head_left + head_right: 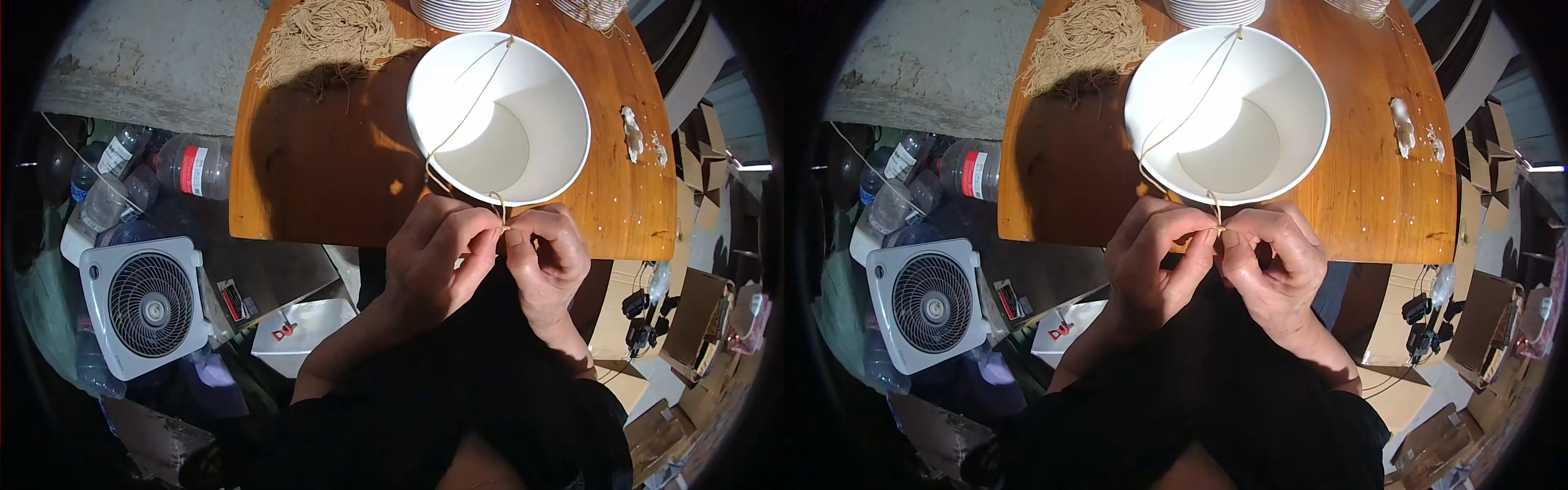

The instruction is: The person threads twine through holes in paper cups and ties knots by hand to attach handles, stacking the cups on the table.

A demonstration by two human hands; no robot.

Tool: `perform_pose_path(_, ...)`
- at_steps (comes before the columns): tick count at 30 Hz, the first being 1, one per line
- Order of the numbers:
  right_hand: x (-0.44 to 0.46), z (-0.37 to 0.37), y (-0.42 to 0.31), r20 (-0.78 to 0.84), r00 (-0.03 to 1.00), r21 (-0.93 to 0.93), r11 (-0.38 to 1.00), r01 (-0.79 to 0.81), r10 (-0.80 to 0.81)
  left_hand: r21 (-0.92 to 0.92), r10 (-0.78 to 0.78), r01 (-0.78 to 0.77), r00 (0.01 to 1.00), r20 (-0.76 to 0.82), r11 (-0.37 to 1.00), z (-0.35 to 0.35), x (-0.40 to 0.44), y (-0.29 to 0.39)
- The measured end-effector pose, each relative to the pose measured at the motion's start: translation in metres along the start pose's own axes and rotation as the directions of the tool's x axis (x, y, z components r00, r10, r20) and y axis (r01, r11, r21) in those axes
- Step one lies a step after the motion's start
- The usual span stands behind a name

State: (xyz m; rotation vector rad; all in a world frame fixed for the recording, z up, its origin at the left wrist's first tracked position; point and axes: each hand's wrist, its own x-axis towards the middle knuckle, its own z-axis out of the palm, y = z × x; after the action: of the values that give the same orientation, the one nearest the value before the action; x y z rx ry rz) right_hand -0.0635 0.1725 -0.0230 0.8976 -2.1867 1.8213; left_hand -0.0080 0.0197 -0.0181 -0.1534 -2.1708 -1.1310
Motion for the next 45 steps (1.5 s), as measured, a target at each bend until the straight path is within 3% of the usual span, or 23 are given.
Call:
perform_pose_path(2, -0.003, 0.003, -0.002, -0.001, 0.982, 0.251, 0.951, -0.182, 0.188, -0.036, -0.047, 0.047, 0.999, 0.009, 0.998, 0.000, 0.001, 0.002)
perform_pose_path(3, -0.005, 0.003, -0.004, -0.001, 0.982, 0.251, 0.951, -0.182, 0.188, -0.036, -0.047, 0.047, 0.999, 0.009, 0.998, 0.000, 0.001, 0.001)
perform_pose_path(5, -0.006, 0.004, -0.008, 0.058, 0.920, 0.441, 0.817, -0.371, 0.387, -0.056, -0.063, 0.063, 0.998, 0.015, 0.996, 0.000, 0.001, 0.000)
perform_pose_path(9, -0.009, 0.006, -0.002, 0.050, 0.916, 0.432, 0.819, -0.379, 0.397, -0.071, -0.068, 0.068, 0.998, 0.003, 0.995, 0.000, 0.001, -0.001)
perform_pose_path(11, -0.004, 0.001, 0.002, -0.011, 0.992, 0.154, 0.981, -0.120, 0.123, -0.070, -0.073, 0.074, 0.997, 0.014, 0.995, -0.001, 0.001, -0.001)
perform_pose_path(12, -0.002, -0.001, 0.002, -0.010, 0.992, 0.154, 0.981, -0.120, 0.123, -0.070, -0.074, 0.074, 0.997, 0.014, 0.995, -0.001, 0.001, -0.001)
perform_pose_path(14, 0.003, -0.006, -0.001, -0.015, 0.998, -0.113, 0.992, 0.063, -0.066, -0.049, -0.060, 0.061, 0.998, 0.017, 0.997, 0.001, 0.000, 0.000)
perform_pose_path(27, 0.004, -0.002, -0.004, 0.013, 0.996, -0.077, 0.993, 0.088, -0.088, -0.091, -0.091, 0.095, 0.995, 0.043, 0.991, -0.001, 0.000, 0.000)
perform_pose_path(29, 0.004, -0.003, -0.006, 0.020, 0.999, -0.048, 0.998, 0.027, -0.026, -0.142, -0.149, 0.158, 0.986, 0.076, 0.977, -0.003, 0.002, 0.002)
perform_pose_path(36, 0.003, -0.007, 0.001, -0.018, 0.999, -0.091, 0.995, 0.029, -0.031, -0.324, -0.247, 0.284, 0.957, 0.152, 0.903, -0.005, -0.001, -0.005)
perform_pose_path(38, 0.007, -0.008, -0.001, 0.012, 0.994, -0.128, 0.986, 0.107, -0.106, -0.415, -0.358, 0.414, 0.910, 0.210, 0.810, -0.006, -0.002, -0.004)
perform_pose_path(45, 0.010, -0.008, -0.005, 0.087, 0.990, -0.151, 0.981, 0.123, -0.111, -0.450, -0.323, 0.384, 0.923, 0.209, 0.806, -0.006, -0.002, -0.004)
